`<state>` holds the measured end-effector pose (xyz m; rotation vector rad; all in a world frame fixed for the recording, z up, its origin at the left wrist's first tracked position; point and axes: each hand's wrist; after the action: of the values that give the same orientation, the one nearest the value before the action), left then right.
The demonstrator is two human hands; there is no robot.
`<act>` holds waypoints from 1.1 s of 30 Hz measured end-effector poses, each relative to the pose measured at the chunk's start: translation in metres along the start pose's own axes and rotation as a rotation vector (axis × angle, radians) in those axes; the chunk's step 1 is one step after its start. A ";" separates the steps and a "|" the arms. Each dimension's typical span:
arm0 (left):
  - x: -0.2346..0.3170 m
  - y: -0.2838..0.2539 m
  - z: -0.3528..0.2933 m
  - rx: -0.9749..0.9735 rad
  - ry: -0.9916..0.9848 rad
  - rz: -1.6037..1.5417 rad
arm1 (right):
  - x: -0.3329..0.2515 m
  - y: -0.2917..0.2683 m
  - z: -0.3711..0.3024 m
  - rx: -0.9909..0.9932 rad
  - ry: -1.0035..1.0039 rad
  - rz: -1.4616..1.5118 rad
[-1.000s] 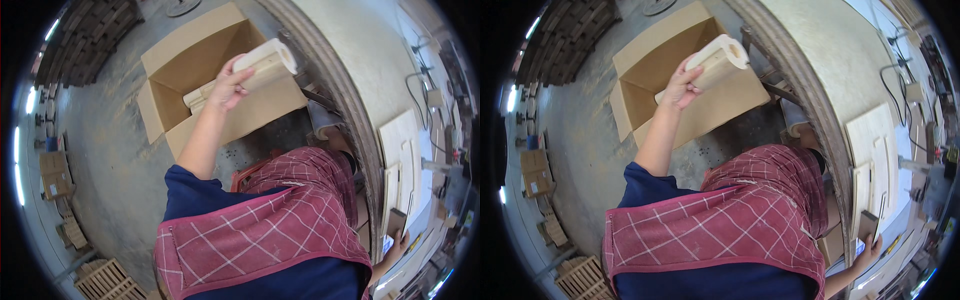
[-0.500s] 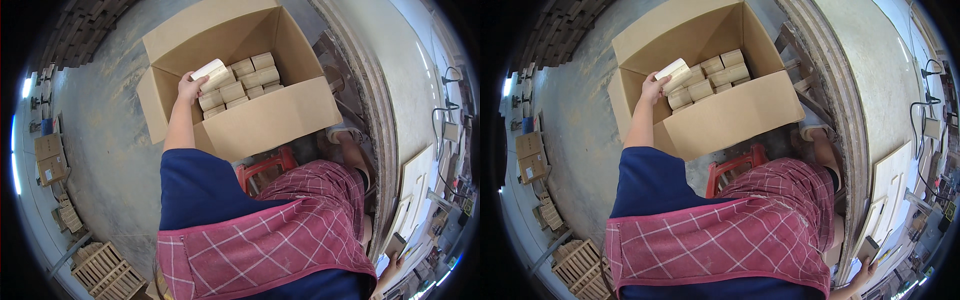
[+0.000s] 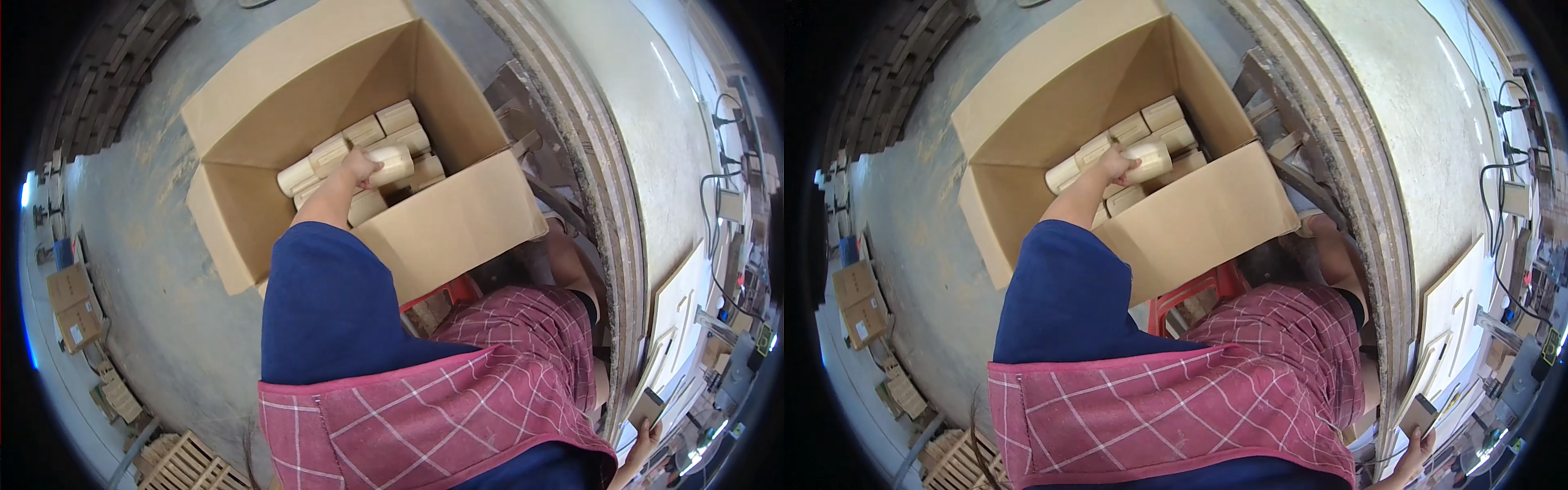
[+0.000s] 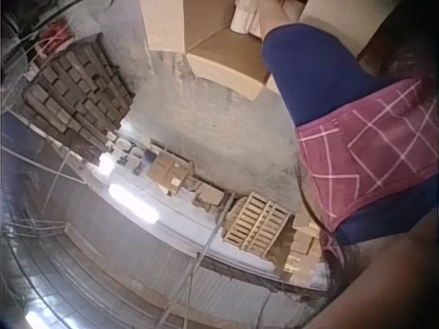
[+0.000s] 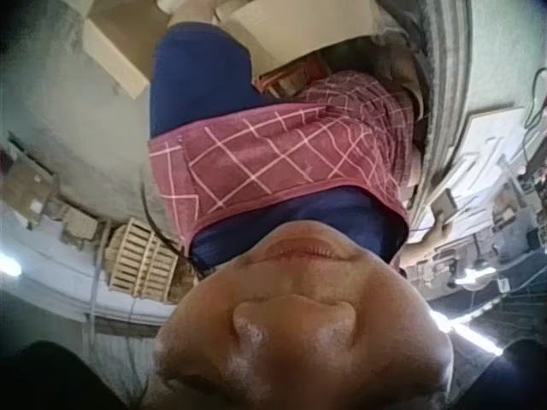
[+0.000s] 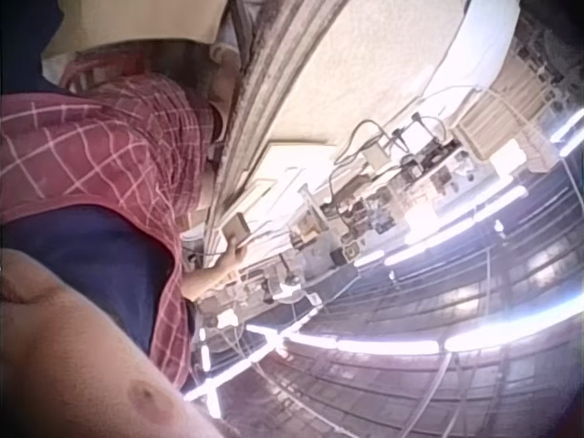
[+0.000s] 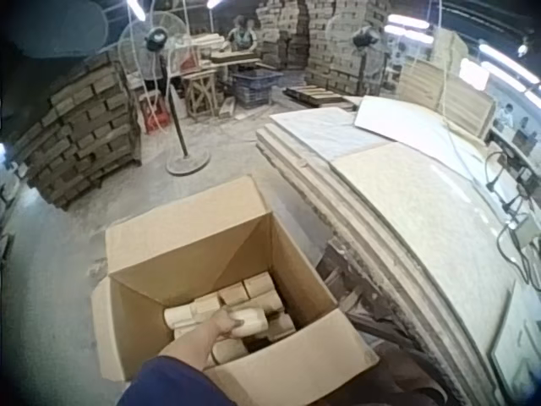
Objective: Using a drill press to bore holes into cylindrical wood blocks.
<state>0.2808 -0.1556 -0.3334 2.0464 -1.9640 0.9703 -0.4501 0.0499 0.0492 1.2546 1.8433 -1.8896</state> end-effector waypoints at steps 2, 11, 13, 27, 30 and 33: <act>-0.006 0.018 0.015 0.015 -0.020 0.110 | -0.001 0.000 -0.002 0.023 0.018 -0.004; -0.093 0.055 0.077 -0.199 0.368 0.953 | -0.007 0.002 -0.007 0.045 0.059 -0.054; -0.096 0.060 0.083 -0.271 0.748 1.207 | -0.014 0.009 -0.002 0.032 0.062 -0.104; 0.117 -0.023 -0.132 0.234 0.467 -0.180 | 0.021 -0.008 0.000 0.239 0.088 -0.149; 0.125 -0.006 -0.203 0.315 0.744 -0.372 | 0.025 -0.005 0.003 0.276 -0.001 -0.254; 0.135 0.034 -0.233 0.116 0.901 -0.394 | 0.018 -0.002 0.013 0.264 -0.002 -0.114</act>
<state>0.1603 -0.1533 -0.0902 1.5074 -1.0195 1.5431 -0.4681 0.0456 0.0368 1.2450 1.7414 -2.2544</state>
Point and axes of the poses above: each hand's wrist, its own z-axis towards the middle knuckle, its own y-axis out of the palm, x = y × z, and after that the axes turned 6 degrees about -y, right-handed
